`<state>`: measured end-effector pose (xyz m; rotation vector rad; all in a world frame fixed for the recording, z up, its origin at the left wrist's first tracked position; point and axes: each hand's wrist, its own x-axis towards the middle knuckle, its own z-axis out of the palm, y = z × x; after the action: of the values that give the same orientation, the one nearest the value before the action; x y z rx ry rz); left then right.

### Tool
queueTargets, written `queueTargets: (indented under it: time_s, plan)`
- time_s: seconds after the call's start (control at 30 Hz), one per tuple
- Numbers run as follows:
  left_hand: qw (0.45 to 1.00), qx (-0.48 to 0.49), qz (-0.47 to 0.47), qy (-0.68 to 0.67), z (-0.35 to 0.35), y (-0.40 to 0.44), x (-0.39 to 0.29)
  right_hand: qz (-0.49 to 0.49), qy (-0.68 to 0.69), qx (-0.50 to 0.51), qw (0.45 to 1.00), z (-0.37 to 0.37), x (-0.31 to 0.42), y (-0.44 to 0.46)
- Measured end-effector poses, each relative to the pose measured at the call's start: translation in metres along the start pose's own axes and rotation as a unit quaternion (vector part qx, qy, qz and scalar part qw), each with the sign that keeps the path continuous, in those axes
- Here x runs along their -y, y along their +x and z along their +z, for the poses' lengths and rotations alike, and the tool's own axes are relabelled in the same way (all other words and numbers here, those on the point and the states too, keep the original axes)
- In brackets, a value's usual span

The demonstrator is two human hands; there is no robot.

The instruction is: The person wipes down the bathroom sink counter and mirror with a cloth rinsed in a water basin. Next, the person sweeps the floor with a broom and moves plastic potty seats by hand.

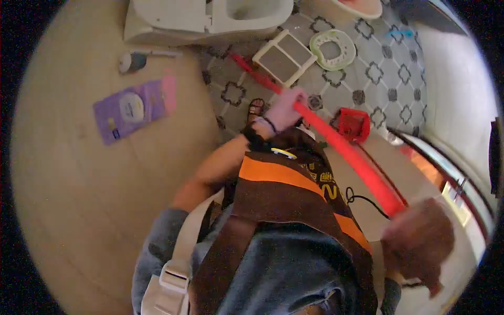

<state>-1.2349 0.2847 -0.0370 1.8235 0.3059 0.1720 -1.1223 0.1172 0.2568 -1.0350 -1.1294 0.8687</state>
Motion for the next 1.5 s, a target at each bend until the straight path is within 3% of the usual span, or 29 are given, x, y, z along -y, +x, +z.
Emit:
queueTargets:
  time_s: [0.1,0.2,0.27,0.33,0.4,0.43,0.47,0.5,0.57,0.67,0.73,0.8,0.97,1.07,1.2,1.3,1.33,1.37,1.4,1.47,1.5]
  plan:
    - [0.993,0.017,0.045,0.108,-0.078,-0.001,0.05,0.017,-0.011,-0.061,0.998,0.036,-0.029,0.022]
    - [0.989,0.082,-0.02,0.122,-0.106,-0.01,0.08,-0.055,0.004,0.013,0.998,0.053,-0.067,0.034]
    - [0.989,0.089,-0.1,-0.066,-0.082,-0.019,0.13,-0.041,0.007,0.076,0.996,0.051,-0.061,0.047]
    - [0.973,0.117,-0.138,-0.144,-0.057,-0.029,0.12,-0.009,0.008,0.112,0.994,0.048,-0.036,0.05]
    - [0.973,0.158,-0.114,-0.125,-0.029,-0.025,0.065,0.006,0.002,0.126,0.992,0.044,-0.017,0.051]
    - [0.926,0.174,-0.211,-0.261,0.003,-0.038,0.086,0.008,-0.005,0.115,0.993,0.049,-0.007,0.044]
    - [0.91,0.203,-0.2,-0.3,0.025,-0.043,0.092,0.011,-0.012,0.099,0.995,0.05,-0.001,0.041]
    - [0.892,0.233,-0.19,-0.338,0.046,-0.048,0.098,0.014,-0.014,0.077,0.997,0.051,0.004,0.036]
    - [0.924,0.304,0.063,-0.224,0.068,-0.058,0.077,0.019,-0.03,0.02,0.999,0.056,0.009,0.026]
    - [0.879,0.448,0.04,-0.156,0.111,-0.06,0.073,0.029,-0.068,-0.101,0.992,0.068,0.012,0.003]
    - [0.858,0.449,-0.043,-0.245,0.158,-0.061,0.062,0.033,-0.102,-0.227,0.968,0.079,0.021,-0.023]
    - [0.905,0.387,0.076,-0.161,0.164,-0.067,0.033,0.034,-0.119,-0.368,0.922,0.092,0.032,-0.052]
    - [0.874,0.482,0.031,-0.044,0.196,-0.088,0.011,-0.017,-0.108,-0.627,0.771,0.12,0.045,-0.11]
    - [0.876,0.472,0.09,0.03,0.218,-0.067,0.0,-0.047,-0.083,-0.699,0.709,0.121,0.04,-0.133]
    - [0.873,0.475,0.109,-0.021,0.267,-0.024,0.008,-0.08,-0.072,-0.741,0.662,0.097,0.041,-0.162]
    - [0.898,0.41,0.16,-0.024,0.292,0.006,-0.017,-0.097,-0.113,-0.761,0.632,0.055,0.055,-0.175]
    - [0.902,0.417,0.112,-0.008,0.305,0.02,-0.027,-0.103,-0.153,-0.766,0.616,0.039,0.062,-0.18]
    - [0.899,0.423,0.113,-0.017,0.315,0.031,-0.038,-0.094,-0.23,-0.766,0.593,0.023,0.072,-0.185]
    - [0.896,0.428,0.114,-0.026,0.321,0.046,-0.056,-0.034,-0.422,-0.742,0.52,0.006,0.091,-0.199]
    - [0.905,0.4,0.133,-0.058,0.323,0.081,-0.093,0.1,-0.74,-0.622,0.237,-0.029,0.124,-0.21]
    - [0.913,0.369,0.153,-0.079,0.319,0.097,-0.113,0.151,-0.838,-0.524,0.027,-0.047,0.139,-0.207]
